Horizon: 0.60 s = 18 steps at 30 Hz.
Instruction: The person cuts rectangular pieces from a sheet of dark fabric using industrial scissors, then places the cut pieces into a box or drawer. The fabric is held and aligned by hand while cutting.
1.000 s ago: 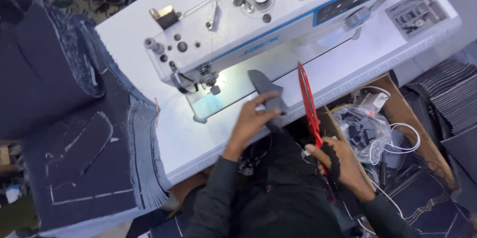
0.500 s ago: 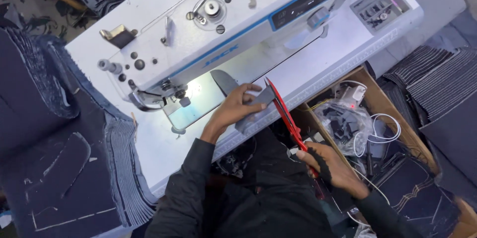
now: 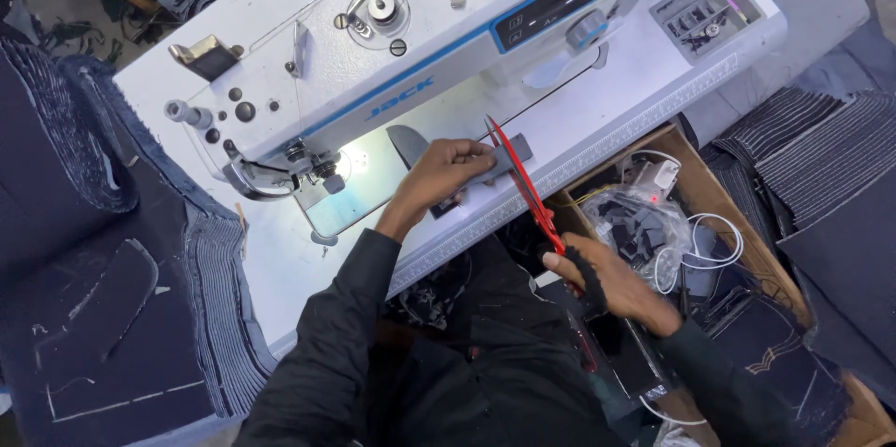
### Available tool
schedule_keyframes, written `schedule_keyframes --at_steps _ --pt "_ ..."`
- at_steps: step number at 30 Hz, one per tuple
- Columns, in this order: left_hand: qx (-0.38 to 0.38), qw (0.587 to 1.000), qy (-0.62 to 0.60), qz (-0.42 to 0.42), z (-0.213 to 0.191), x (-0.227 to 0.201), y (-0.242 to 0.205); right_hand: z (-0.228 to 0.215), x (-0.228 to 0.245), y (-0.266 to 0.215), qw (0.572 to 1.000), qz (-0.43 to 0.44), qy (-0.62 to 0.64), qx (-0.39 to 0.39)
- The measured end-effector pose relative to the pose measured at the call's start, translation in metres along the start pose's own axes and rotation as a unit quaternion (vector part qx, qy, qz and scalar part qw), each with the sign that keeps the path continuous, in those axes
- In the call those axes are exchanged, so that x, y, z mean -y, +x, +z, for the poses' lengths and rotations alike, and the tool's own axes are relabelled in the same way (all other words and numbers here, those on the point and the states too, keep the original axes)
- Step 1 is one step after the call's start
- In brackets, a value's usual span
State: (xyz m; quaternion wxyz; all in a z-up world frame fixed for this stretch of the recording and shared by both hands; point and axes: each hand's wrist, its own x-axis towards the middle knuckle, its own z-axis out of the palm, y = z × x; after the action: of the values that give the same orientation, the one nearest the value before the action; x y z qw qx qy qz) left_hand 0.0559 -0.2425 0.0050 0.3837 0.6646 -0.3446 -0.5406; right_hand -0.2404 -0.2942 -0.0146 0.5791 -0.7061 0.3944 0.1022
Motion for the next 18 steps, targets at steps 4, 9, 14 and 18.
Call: schedule_keyframes --at_steps 4,9,14,18 --pt "0.002 1.000 -0.007 0.011 -0.003 -0.003 0.004 -0.003 0.009 0.003 1.000 -0.017 0.007 0.004" --pt "0.014 1.000 0.003 0.022 -0.006 -0.005 0.008 0.001 0.010 0.007 0.999 -0.035 0.013 -0.037" --pt "-0.004 1.000 0.010 0.006 -0.011 -0.002 0.009 -0.003 0.017 0.007 0.997 0.008 0.065 -0.045" --pt "-0.037 0.999 -0.005 0.020 -0.021 -0.001 0.008 -0.015 0.014 0.006 0.997 0.007 0.076 0.005"
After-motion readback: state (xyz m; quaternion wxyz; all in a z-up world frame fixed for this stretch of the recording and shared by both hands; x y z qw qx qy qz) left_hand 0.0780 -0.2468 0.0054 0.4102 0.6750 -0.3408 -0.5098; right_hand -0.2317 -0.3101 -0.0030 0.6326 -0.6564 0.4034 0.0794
